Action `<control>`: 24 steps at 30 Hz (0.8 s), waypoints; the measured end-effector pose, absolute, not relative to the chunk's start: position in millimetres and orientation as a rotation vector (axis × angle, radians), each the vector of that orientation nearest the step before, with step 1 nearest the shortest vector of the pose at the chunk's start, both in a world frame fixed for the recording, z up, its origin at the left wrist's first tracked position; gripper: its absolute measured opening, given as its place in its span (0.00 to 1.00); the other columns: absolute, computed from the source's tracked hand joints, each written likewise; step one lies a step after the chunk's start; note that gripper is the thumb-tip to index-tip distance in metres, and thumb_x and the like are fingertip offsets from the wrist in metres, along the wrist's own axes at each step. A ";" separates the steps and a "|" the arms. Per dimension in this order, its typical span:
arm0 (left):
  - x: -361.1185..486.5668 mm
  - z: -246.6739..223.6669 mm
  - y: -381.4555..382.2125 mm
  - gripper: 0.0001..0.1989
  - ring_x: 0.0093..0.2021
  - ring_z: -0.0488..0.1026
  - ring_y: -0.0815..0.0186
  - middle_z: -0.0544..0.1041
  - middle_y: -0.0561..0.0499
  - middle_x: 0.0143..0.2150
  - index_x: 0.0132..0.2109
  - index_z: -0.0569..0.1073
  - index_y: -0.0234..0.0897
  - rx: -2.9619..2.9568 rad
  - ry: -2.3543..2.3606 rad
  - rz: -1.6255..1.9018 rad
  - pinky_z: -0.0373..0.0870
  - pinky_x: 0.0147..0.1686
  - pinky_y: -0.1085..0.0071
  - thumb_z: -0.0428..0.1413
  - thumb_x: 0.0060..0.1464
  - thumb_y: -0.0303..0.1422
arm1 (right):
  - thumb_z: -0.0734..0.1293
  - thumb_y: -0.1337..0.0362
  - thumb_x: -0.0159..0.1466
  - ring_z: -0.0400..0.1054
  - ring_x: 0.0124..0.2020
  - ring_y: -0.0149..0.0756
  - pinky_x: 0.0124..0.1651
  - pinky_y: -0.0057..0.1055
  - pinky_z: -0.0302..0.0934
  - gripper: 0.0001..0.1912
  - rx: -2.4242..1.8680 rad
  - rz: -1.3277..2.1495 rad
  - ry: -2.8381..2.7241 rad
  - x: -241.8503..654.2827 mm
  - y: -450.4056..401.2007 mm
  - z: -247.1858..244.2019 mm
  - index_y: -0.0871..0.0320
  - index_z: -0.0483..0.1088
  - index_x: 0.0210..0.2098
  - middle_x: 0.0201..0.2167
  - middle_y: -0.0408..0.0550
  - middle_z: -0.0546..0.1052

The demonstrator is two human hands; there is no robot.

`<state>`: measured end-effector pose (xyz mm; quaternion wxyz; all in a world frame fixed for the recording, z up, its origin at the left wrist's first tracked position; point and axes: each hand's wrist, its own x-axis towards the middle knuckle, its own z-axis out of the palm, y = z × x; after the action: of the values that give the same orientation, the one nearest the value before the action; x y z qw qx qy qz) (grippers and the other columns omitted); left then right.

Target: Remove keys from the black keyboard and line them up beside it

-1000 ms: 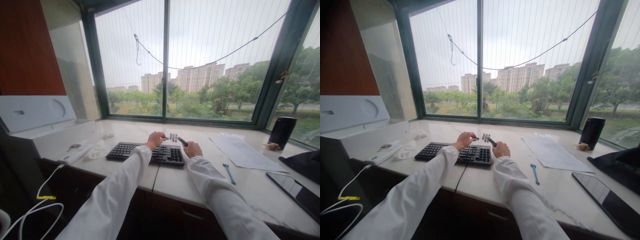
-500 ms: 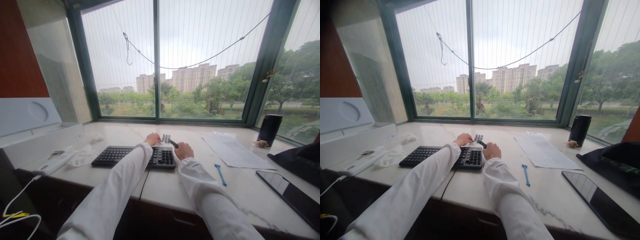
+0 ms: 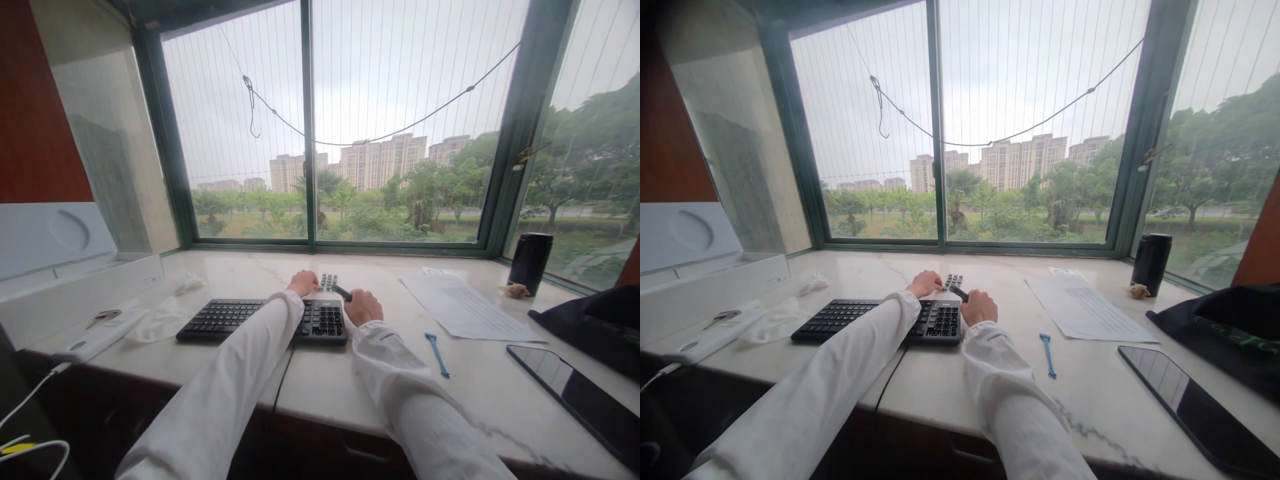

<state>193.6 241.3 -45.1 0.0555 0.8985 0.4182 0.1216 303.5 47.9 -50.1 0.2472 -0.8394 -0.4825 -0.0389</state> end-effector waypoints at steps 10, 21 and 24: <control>191.2 -44.1 237.4 0.13 0.44 0.74 0.61 0.78 0.47 0.44 0.41 0.78 0.44 2.731 1.285 0.364 0.68 0.43 0.69 0.61 0.46 0.39 | 0.58 0.54 0.61 0.71 0.35 0.44 0.36 0.36 0.61 0.18 -2.302 -0.096 -1.310 303.3 48.6 -49.4 0.59 0.75 0.36 0.34 0.59 0.76; 144.7 -16.3 184.2 0.12 0.47 0.72 0.62 0.78 0.54 0.45 0.42 0.77 0.48 2.800 1.089 0.571 0.65 0.49 0.69 0.55 0.53 0.43 | 0.56 0.53 0.63 0.70 0.33 0.42 0.36 0.34 0.59 0.19 -2.093 -0.063 -1.235 301.3 46.2 -44.3 0.57 0.74 0.34 0.32 0.57 0.76; 120.8 -16.6 161.2 0.13 0.46 0.72 0.63 0.78 0.55 0.45 0.42 0.77 0.48 2.813 0.915 0.658 0.65 0.49 0.70 0.54 0.53 0.45 | 0.54 0.50 0.64 0.70 0.34 0.42 0.38 0.34 0.58 0.22 -1.923 -0.023 -1.182 302.5 47.2 -42.9 0.55 0.74 0.29 0.31 0.53 0.77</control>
<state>120.8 161.2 -16.6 0.0554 0.9268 0.3015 0.2167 302.5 47.2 -42.9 0.4279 -0.7698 -0.4735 -0.0092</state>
